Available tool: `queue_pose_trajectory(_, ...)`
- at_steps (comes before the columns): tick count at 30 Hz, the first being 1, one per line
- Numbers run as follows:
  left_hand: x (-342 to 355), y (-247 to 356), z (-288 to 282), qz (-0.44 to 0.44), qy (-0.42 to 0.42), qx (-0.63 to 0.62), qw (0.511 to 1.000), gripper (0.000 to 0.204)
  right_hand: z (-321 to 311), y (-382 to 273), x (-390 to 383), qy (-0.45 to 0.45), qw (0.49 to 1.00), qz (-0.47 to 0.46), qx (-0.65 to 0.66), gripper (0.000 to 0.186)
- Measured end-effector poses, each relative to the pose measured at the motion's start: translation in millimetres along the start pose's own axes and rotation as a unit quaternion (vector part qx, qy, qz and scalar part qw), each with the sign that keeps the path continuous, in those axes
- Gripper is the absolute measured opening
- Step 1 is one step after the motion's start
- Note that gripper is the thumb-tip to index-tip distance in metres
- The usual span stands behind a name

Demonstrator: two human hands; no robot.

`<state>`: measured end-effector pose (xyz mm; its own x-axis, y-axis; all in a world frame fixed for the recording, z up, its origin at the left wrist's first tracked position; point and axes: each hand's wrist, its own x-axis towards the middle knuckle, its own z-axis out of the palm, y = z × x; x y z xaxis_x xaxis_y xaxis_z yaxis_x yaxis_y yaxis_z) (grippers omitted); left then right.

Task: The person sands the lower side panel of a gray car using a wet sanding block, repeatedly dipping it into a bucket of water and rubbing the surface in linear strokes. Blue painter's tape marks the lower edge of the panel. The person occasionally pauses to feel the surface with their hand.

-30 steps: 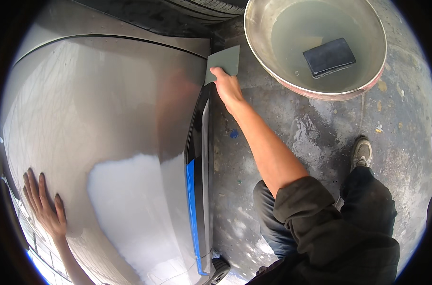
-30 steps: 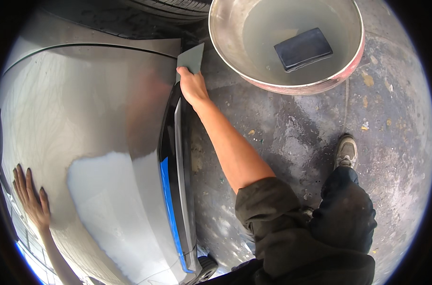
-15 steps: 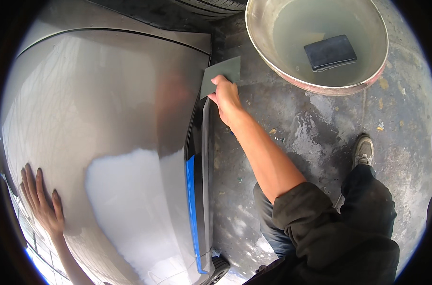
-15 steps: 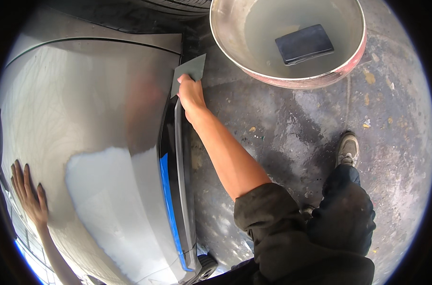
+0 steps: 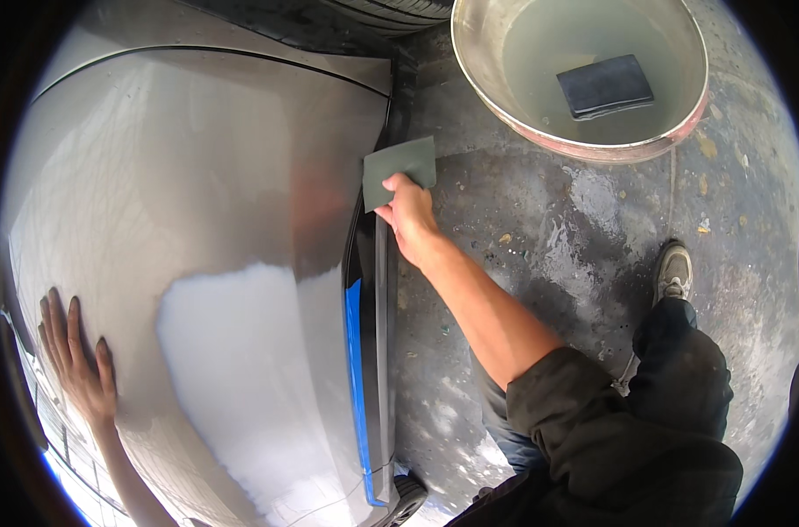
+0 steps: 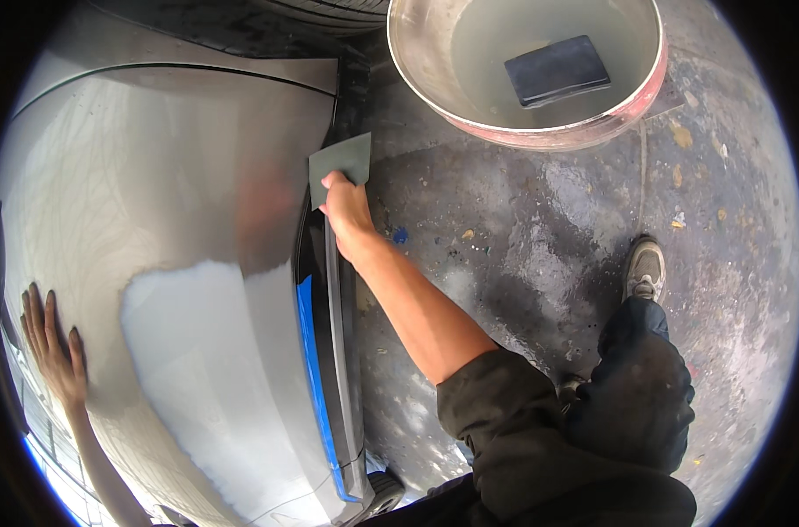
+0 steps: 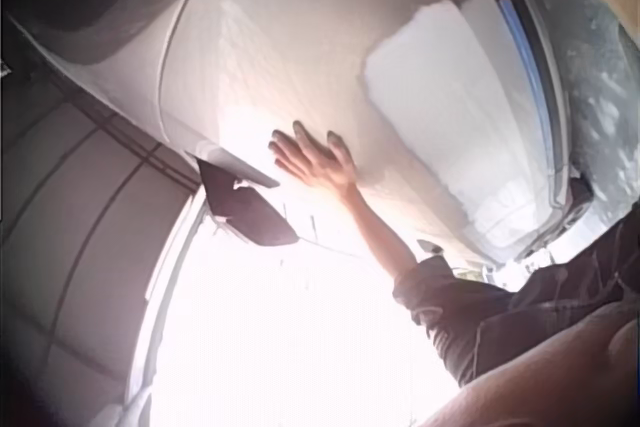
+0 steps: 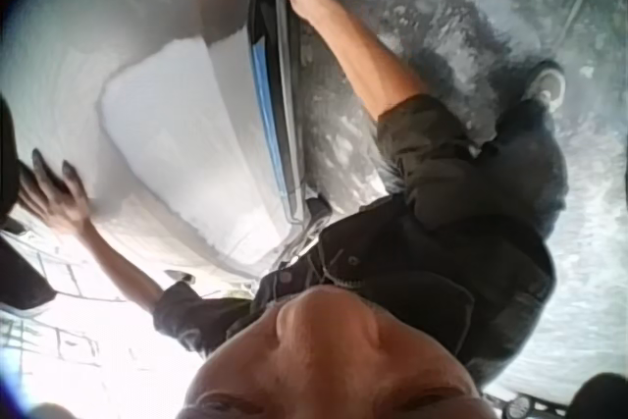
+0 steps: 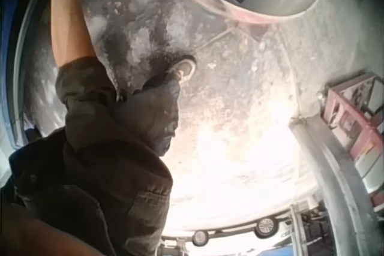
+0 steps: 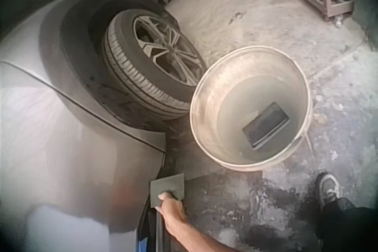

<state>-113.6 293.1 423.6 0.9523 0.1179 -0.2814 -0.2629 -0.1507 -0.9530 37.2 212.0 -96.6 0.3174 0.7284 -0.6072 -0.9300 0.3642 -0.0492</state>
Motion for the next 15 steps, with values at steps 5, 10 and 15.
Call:
queue_pose_trajectory(5, -1.0, -1.3, 1.7, 0.000, 0.005, -0.003, 1.000, 0.059, -0.6, 27.7, -10.8, 0.013, 1.000, 0.017, 0.014, 0.036)
queue_pose_trajectory(10, 2.0, 3.3, -2.5, -0.008, 0.003, -0.017, 1.000, 0.058, 2.1, 48.4, -30.5, 0.025, 0.999, 0.017, 0.028, 0.031)
queue_pose_trajectory(15, 2.6, 5.9, -5.6, -0.015, -0.003, -0.022, 1.000, 0.058, 3.1, 59.0, -54.8, 0.022, 0.998, 0.026, 0.059, 0.024)
